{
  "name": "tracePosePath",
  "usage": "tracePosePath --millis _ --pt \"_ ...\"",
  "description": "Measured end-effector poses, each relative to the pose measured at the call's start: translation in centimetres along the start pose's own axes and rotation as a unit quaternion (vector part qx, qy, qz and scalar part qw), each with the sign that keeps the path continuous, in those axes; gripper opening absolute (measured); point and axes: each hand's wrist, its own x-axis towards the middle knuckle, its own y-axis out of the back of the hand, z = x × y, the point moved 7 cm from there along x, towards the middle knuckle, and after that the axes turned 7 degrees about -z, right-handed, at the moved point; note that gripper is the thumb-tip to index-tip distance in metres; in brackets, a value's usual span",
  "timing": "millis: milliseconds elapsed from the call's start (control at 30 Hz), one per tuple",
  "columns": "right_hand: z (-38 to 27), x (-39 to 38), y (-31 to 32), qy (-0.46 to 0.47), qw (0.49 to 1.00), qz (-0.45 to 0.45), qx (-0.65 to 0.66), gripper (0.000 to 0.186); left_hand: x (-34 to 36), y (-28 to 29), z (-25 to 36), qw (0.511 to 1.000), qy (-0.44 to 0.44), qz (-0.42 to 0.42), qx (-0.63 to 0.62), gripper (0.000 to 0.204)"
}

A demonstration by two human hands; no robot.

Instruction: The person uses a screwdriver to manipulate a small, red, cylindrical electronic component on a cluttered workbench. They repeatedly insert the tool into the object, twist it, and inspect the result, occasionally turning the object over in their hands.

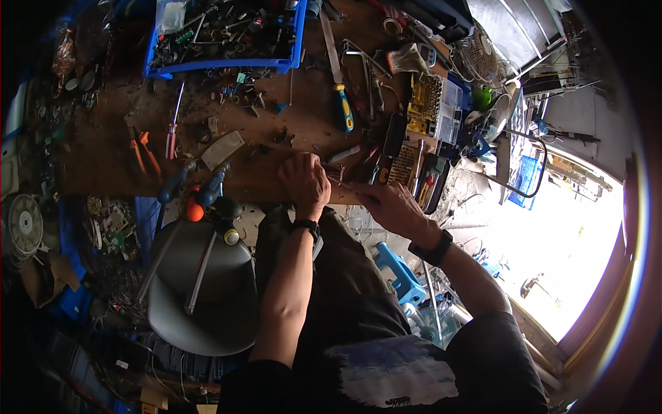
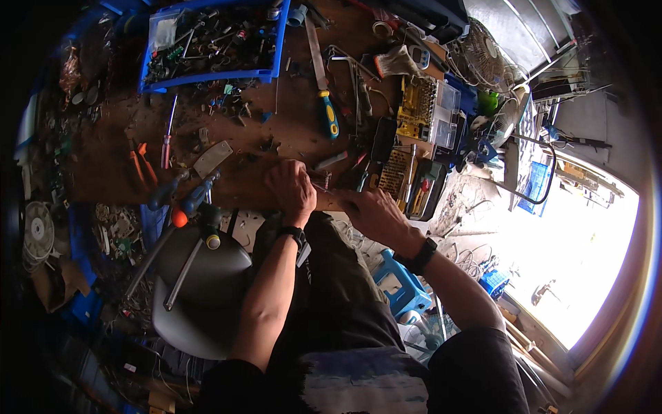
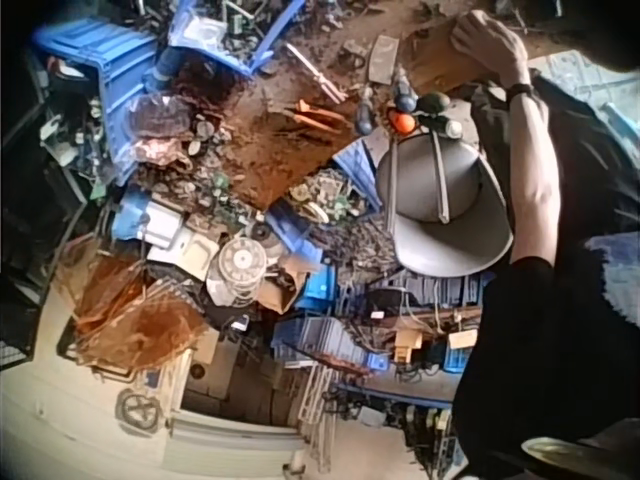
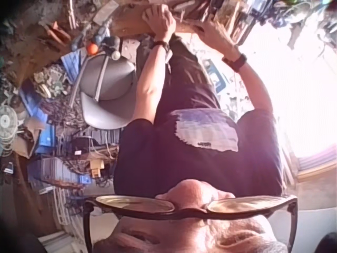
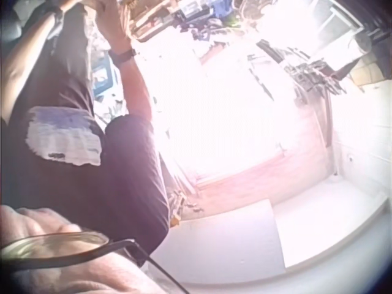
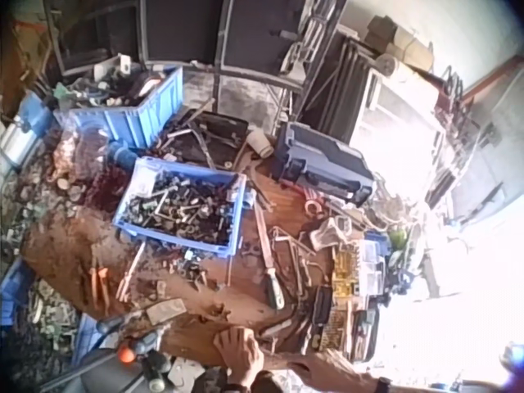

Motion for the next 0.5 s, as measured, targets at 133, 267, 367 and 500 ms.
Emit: tracePosePath --millis 133,267,367,500 --pt "-0.74 -0.32 0.56 -0.003 1.0 0.018 0.012 0.027 0.1 0.32 0.03 1.0 -0.004 0.004 0.004 0.009" --pt "-0.41 -0.49 0.21 -0.013 1.0 0.01 0.016 0.027 0.17 0.54 0.09 1.0 -0.006 0.012 -0.014 0.009" --pt "-0.4 -0.2 0.21 -0.008 1.0 0.002 0.01 0.027 0.21 0.43 -0.01 1.0 -0.002 0.007 -0.013 0.009" --pt "-0.19 -0.29 0.31 -0.01 1.0 0.014 0.023 0.026 0.28 0.49 0.11 1.0 -0.002 -0.003 -0.013 0.009"
